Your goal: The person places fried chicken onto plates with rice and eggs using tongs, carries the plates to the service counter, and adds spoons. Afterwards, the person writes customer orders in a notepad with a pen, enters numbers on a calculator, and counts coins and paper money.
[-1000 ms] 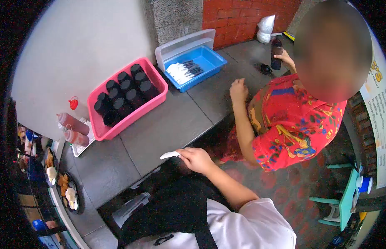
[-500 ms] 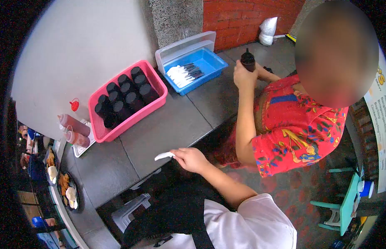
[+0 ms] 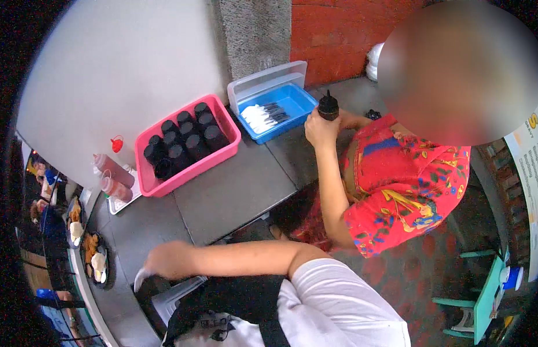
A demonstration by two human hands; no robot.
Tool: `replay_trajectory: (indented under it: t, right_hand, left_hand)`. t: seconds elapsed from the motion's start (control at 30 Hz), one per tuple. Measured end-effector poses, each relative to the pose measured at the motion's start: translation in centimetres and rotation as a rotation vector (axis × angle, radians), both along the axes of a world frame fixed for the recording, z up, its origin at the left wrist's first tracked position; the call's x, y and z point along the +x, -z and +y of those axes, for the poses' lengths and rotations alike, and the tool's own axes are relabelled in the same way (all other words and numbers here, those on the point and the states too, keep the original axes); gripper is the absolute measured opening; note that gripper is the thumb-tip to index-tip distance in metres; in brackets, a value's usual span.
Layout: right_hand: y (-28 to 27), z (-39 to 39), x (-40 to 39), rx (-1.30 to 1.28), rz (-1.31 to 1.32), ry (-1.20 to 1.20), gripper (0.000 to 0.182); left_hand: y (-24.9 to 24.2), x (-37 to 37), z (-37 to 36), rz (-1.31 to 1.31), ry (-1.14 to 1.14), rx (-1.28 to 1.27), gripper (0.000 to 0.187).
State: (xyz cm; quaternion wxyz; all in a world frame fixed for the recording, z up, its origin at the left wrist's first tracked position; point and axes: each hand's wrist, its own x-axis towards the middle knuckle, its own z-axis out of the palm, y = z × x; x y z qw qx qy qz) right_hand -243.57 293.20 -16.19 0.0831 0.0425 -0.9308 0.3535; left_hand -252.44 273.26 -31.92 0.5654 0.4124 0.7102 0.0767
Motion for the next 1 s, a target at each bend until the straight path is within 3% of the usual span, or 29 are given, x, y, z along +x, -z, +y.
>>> replay_trajectory:
  t: [0.1, 0.17, 0.23, 0.3, 0.5, 0.57, 0.63, 0.67, 0.7, 0.8, 0.83, 1.0]
  right_hand:
    - [-2.9, -1.9, 0.1, -0.025, -0.074, -0.142, 0.02]
    - [1.8, -0.9, -1.1, 0.192, -0.234, -0.148, 0.019]
    - [3.0, 1.5, 2.0, -0.065, -0.355, 0.101, 0.021]
    - [9.0, 3.7, 4.2, -0.2, -0.309, 0.143, 0.025]
    - [10.5, 6.5, 8.3, -0.317, -0.303, 0.344, 0.026]
    - [10.9, 7.4, 9.0, -0.299, -0.301, 0.374, 0.027]
    - [10.6, 8.3, 9.4, -0.298, -0.283, 0.423, 0.027]
    - [10.7, 8.4, 9.7, -0.306, -0.278, 0.456, 0.026]
    - [11.3, 8.6, 10.2, -0.338, -0.264, 0.466, 0.028]
    - [10.4, 7.8, 11.5, -0.345, -0.265, 0.553, 0.028]
    - [11.0, 7.6, 11.9, -0.331, -0.268, 0.543, 0.029]
    - [11.8, 5.4, 16.2, -0.38, -0.196, 0.535, 0.029]
  left_hand:
    - [-2.5, -0.4, -0.9, -0.055, 0.075, -0.025, 0.029]
    - [-4.6, -0.6, -1.7, -0.114, 0.156, -0.053, 0.03]
    - [-6.4, -0.7, -2.4, -0.176, 0.242, -0.076, 0.031]
    - [-7.6, -0.4, -2.9, -0.234, 0.341, -0.116, 0.031]
    - [-10.2, 0.2, -1.8, -0.337, 0.524, -0.053, 0.034]
    - [-11.0, -0.1, -0.1, -0.171, 0.332, 0.209, 0.034]
    - [-10.4, -0.1, 2.6, 0.071, -0.258, 0.471, 0.035]
    - [-9.4, -0.6, 3.7, 0.066, -0.614, 0.516, 0.032]
    - [-10.1, -0.5, 4.2, 0.014, -0.808, 0.517, 0.026]
    - [-7.5, 0.5, 2.7, -0.082, -0.917, 0.68, 0.023]
    - [-5.8, 0.8, 1.5, 0.0, -0.804, 0.663, 0.023]
    - [-2.4, 4.2, -3.9, -0.109, -0.831, 0.414, 0.024]
